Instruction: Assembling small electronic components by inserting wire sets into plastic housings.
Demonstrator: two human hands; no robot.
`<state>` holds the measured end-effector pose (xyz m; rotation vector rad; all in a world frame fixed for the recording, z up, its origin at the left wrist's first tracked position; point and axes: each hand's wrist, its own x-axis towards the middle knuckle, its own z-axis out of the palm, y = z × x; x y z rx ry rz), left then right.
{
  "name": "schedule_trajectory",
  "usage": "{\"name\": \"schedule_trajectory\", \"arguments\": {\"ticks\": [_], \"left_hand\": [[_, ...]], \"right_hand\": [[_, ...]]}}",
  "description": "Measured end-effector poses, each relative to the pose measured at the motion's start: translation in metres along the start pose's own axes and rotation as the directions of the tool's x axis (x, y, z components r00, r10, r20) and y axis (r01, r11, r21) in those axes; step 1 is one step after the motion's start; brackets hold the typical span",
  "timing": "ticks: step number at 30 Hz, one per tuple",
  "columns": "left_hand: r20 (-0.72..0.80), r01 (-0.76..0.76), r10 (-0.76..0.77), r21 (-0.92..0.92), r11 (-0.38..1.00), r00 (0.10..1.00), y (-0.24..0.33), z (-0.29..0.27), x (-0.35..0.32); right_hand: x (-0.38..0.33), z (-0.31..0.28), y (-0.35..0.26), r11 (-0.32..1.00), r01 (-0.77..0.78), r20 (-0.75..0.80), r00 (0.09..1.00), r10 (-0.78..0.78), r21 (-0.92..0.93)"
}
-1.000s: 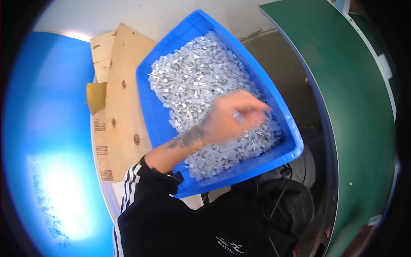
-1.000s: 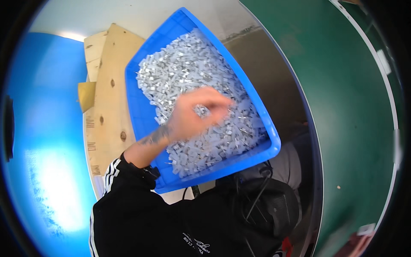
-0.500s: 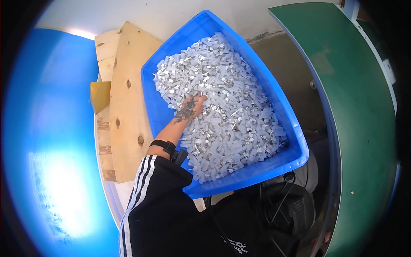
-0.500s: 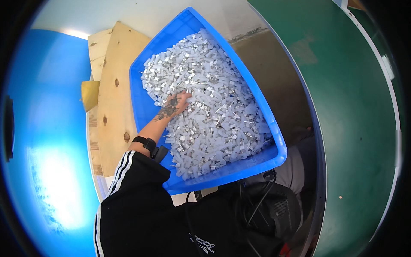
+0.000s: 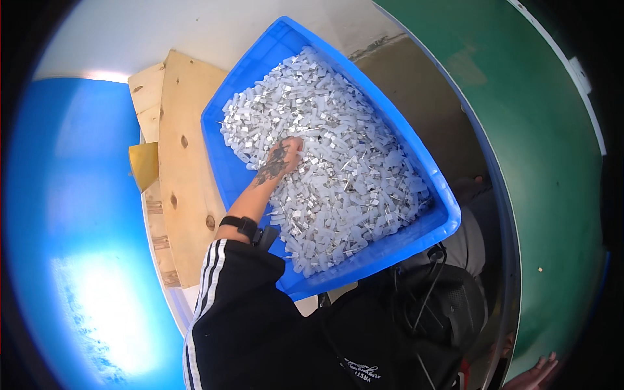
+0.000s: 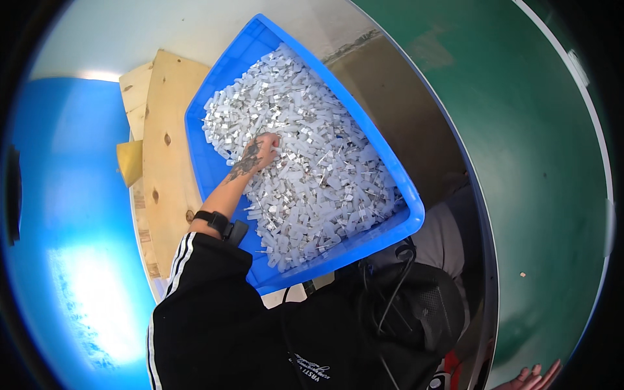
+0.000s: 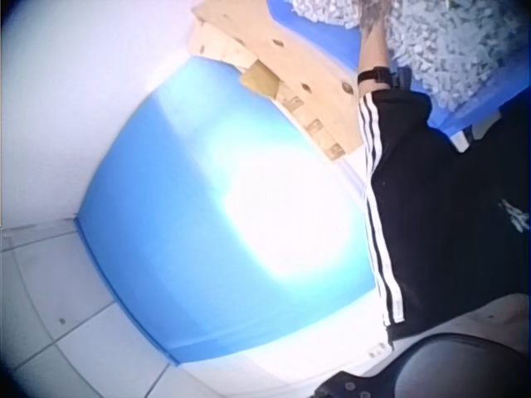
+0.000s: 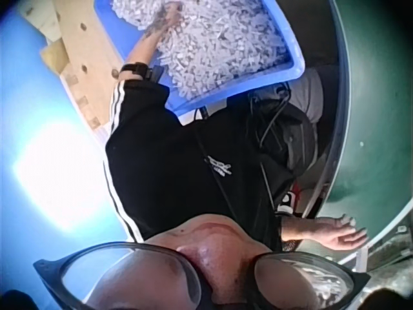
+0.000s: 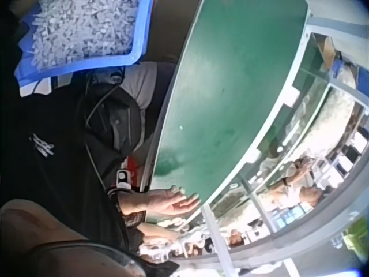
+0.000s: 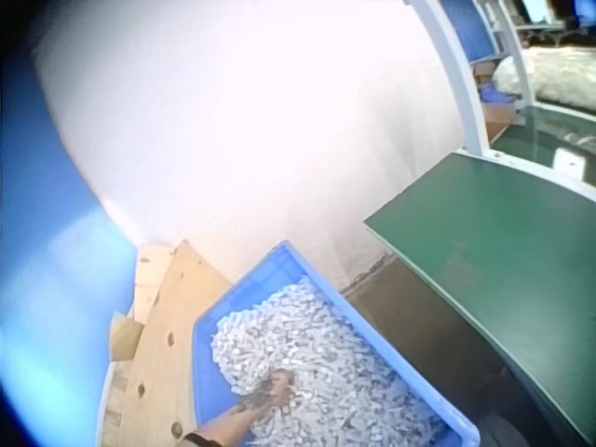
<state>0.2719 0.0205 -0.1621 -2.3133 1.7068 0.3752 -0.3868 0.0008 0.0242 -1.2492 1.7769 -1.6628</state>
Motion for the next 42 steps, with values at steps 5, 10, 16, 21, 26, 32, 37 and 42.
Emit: {"name": "schedule_trajectory", "arguments": {"ticks": [5, 10, 16, 21, 26, 32, 37, 42], "left_hand": [[0.142, 0.143, -0.022, -0.98, 0.135, 0.99, 0.09, -0.03, -0.002], [0.354, 0.397, 0.397, -0.917, -0.028, 0.847, 0.102, 0.027, 0.038], [0.127, -0.137, 0.174, -0.26, 0.956, 0.977, 0.157, 0.016, 0.025], [0.182, 0.058, 0.013, -0.379, 0.924, 0.983, 0.162, 0.011, 0.027], [0.007, 0.032, -0.033, -0.474, 0.88, 0.999, 0.156, -0.009, 0.001], [0.107, 0.158, -0.157, -0.92, 0.358, 0.982, 0.176, -0.069, -0.056], [-0.008, 0.018, 0.093, -0.961, -0.276, 0.996, 0.21, -0.106, -0.109], [-0.294, -0.278, 0.251, -0.956, -0.098, 0.922, 0.26, -0.135, -0.135]], "right_hand": [[-0.026, 0.033, 0.003, 0.995, -0.008, 0.078, 0.997, 0.0, 0.103], [-0.028, 0.045, 0.004, 0.965, -0.076, 0.152, 0.988, 0.038, 0.249], [-0.039, 0.054, -0.007, 0.997, -0.076, 0.054, 0.996, 0.075, 0.019], [-0.043, 0.039, 0.003, 0.992, -0.117, 0.115, 0.987, 0.111, 0.051], [-0.046, 0.046, 0.003, 0.99, -0.105, 0.127, 0.988, 0.093, 0.095], [-0.052, 0.075, -0.008, 0.989, 0.121, 0.603, 0.784, -0.149, 0.086], [-0.062, 0.141, -0.032, 0.966, 0.111, 0.824, 0.505, -0.256, 0.233], [-0.077, 0.172, -0.033, 0.872, -0.399, 0.881, 0.467, -0.072, 0.283]]}}
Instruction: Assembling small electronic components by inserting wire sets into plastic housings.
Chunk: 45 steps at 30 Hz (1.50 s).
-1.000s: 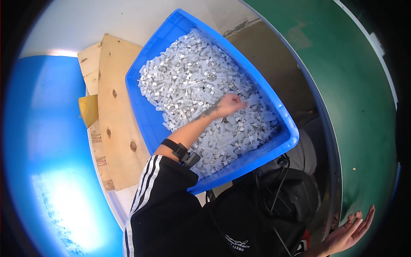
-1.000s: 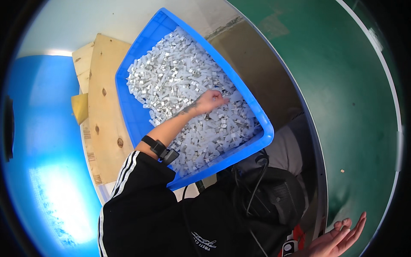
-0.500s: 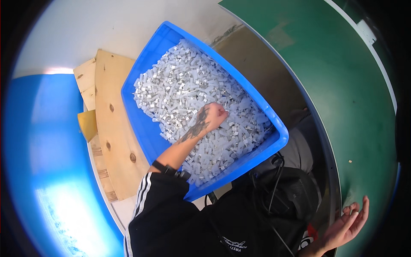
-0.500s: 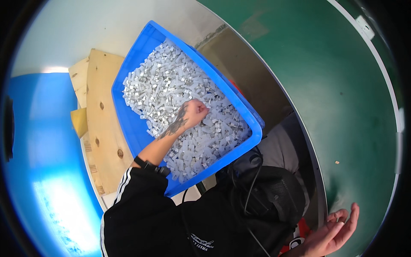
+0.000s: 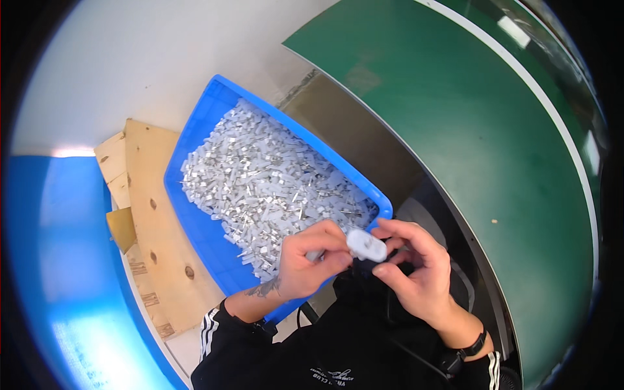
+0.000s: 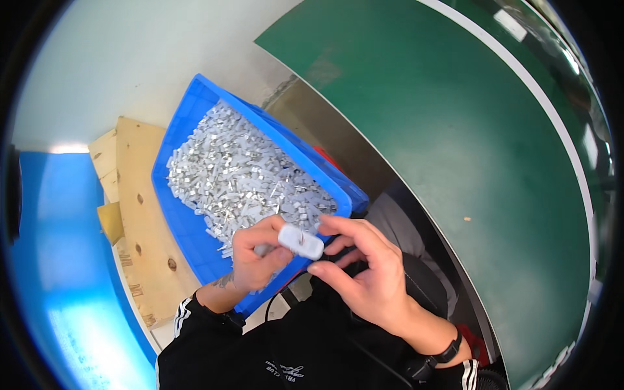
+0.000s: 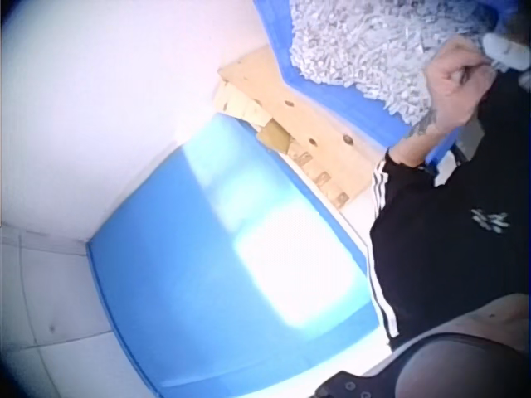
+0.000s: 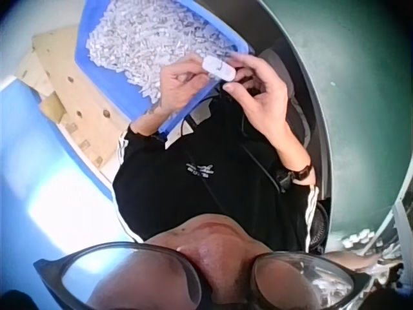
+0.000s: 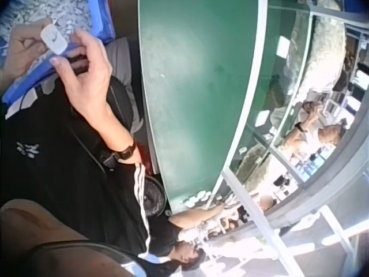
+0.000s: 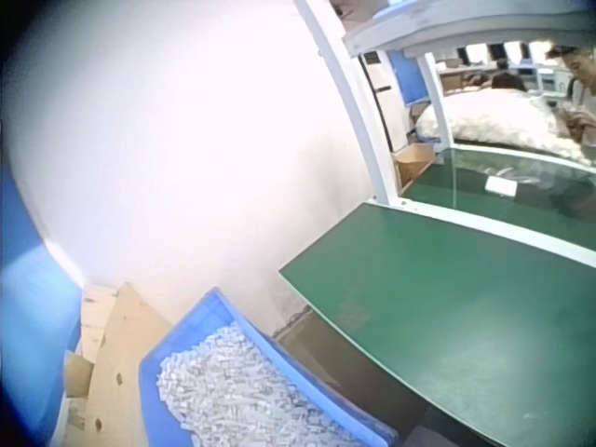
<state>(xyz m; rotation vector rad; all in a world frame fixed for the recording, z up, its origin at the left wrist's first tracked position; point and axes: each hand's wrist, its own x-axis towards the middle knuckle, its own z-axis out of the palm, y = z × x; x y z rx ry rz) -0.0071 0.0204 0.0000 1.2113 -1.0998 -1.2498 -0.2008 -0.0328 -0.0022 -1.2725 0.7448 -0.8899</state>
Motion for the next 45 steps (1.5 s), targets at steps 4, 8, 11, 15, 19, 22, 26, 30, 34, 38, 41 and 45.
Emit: {"name": "schedule_trajectory", "arguments": {"ticks": [4, 8, 11, 15, 19, 22, 26, 30, 34, 38, 41, 45], "left_hand": [[0.136, -0.102, 0.081, 0.158, 0.982, 0.987, 0.012, 0.019, 0.004], [0.254, -0.252, 0.182, 0.278, 0.927, 0.95, 0.017, 0.04, 0.02], [0.365, -0.427, 0.288, 0.39, 0.816, 0.885, 0.017, 0.048, 0.026], [0.43, -0.602, 0.434, 0.429, 0.673, 0.792, 0.018, 0.053, 0.038], [0.308, -0.329, 0.246, 0.253, 0.91, 0.919, 0.037, 0.055, 0.041], [0.35, -0.37, 0.272, 0.256, 0.893, 0.897, 0.04, 0.065, 0.044], [0.433, -0.441, 0.293, 0.296, 0.847, 0.853, 0.039, 0.072, 0.051], [0.522, -0.553, 0.342, 0.324, 0.768, 0.781, 0.043, 0.075, 0.06], [0.546, -0.67, 0.448, 0.319, 0.67, 0.708, 0.041, 0.087, 0.06], [0.491, -0.577, 0.402, 0.28, 0.767, 0.773, 0.04, 0.097, 0.057], [0.462, -0.527, 0.36, 0.308, 0.792, 0.811, 0.029, 0.096, 0.054], [0.484, -0.561, 0.394, 0.268, 0.783, 0.781, 0.029, 0.1, 0.053]], "right_hand": [[-0.009, -0.007, 0.001, 0.981, 0.19, -0.015, 0.982, -0.189, 0.029], [-0.015, -0.016, -0.003, 0.969, 0.241, -0.081, 0.968, -0.237, 0.053], [-0.022, -0.025, 0.002, 0.954, 0.208, -0.045, 0.978, -0.203, 0.218], [-0.029, -0.038, 0.011, 0.856, 0.091, -0.031, 0.996, -0.087, 0.509], [-0.038, -0.052, 0.015, 0.735, 0.014, 0.005, 1.0, -0.023, 0.678], [-0.039, -0.057, 0.01, 0.801, 0.07, -0.05, 0.998, -0.05, 0.595], [-0.038, -0.07, 0.009, 0.936, 0.204, -0.089, 0.979, -0.186, 0.286], [-0.04, -0.074, 0.005, 0.959, 0.257, -0.108, 0.964, -0.245, 0.121], [-0.04, -0.077, 0.006, 0.947, 0.322, -0.056, 0.945, -0.322, -0.005], [-0.046, -0.077, 0.011, 0.931, 0.355, -0.157, 0.927, -0.34, 0.081], [-0.051, -0.077, 0.015, 0.932, 0.329, -0.218, 0.931, -0.293, 0.151], [-0.055, -0.081, 0.015, 0.951, 0.307, -0.214, 0.932, -0.294, 0.031]]}}
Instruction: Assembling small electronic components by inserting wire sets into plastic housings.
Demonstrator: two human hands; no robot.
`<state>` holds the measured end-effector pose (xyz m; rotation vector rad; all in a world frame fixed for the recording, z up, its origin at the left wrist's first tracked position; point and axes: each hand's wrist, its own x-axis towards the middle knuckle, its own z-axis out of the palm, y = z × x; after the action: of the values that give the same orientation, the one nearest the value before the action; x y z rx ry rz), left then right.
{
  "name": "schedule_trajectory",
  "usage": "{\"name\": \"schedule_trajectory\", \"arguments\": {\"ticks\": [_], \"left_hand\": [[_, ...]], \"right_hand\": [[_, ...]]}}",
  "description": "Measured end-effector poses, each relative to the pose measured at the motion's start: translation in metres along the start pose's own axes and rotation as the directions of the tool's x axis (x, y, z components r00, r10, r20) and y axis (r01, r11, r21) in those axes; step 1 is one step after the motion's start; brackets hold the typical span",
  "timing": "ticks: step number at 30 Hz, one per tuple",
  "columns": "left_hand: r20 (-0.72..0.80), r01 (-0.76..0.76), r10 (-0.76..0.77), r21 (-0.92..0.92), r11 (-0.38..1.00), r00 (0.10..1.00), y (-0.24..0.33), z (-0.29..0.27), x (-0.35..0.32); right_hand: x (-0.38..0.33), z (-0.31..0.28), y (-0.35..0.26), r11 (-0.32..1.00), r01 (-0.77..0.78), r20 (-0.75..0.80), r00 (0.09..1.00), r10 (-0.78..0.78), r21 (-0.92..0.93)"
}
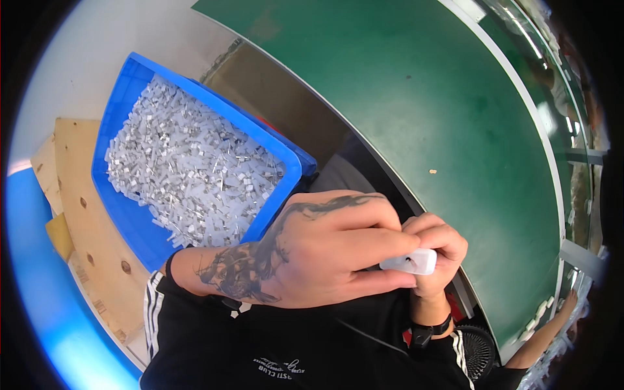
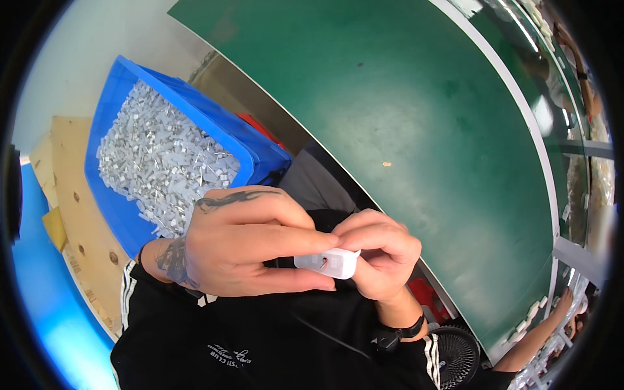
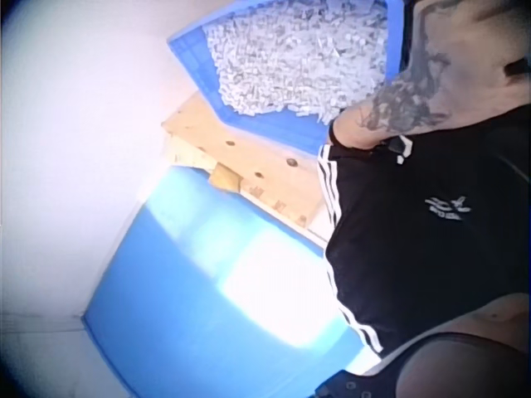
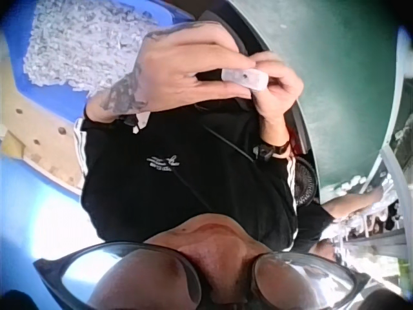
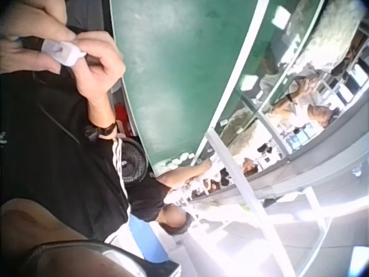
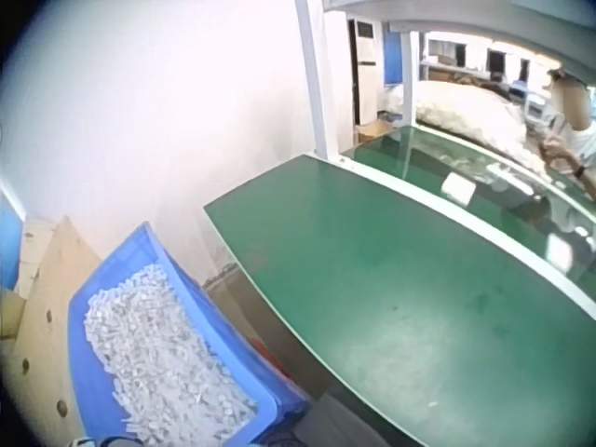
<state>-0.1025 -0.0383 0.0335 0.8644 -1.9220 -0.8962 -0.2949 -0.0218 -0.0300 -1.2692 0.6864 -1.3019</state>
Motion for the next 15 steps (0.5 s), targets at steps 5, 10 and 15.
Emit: {"name": "schedule_trajectory", "arguments": {"ticks": [5, 10, 15], "left_hand": [[-0.032, 0.003, -0.005, -0.052, 0.999, 0.999, -0.003, 0.01, -0.001], [-0.048, 0.021, -0.026, -0.095, 0.995, 0.999, -0.007, 0.01, -0.004], [-0.035, 0.089, -0.101, -0.242, 0.966, 0.994, -0.009, -0.008, -0.007]], "right_hand": [[-0.006, 0.002, -0.003, 1.0, -0.022, -0.1, 0.995, 0.021, -0.006], [-0.007, 0.006, -0.004, 0.996, -0.067, -0.093, 0.993, 0.072, 0.057], [-0.017, 0.004, -0.019, 0.978, -0.203, -0.237, 0.949, 0.209, 0.048]]}}
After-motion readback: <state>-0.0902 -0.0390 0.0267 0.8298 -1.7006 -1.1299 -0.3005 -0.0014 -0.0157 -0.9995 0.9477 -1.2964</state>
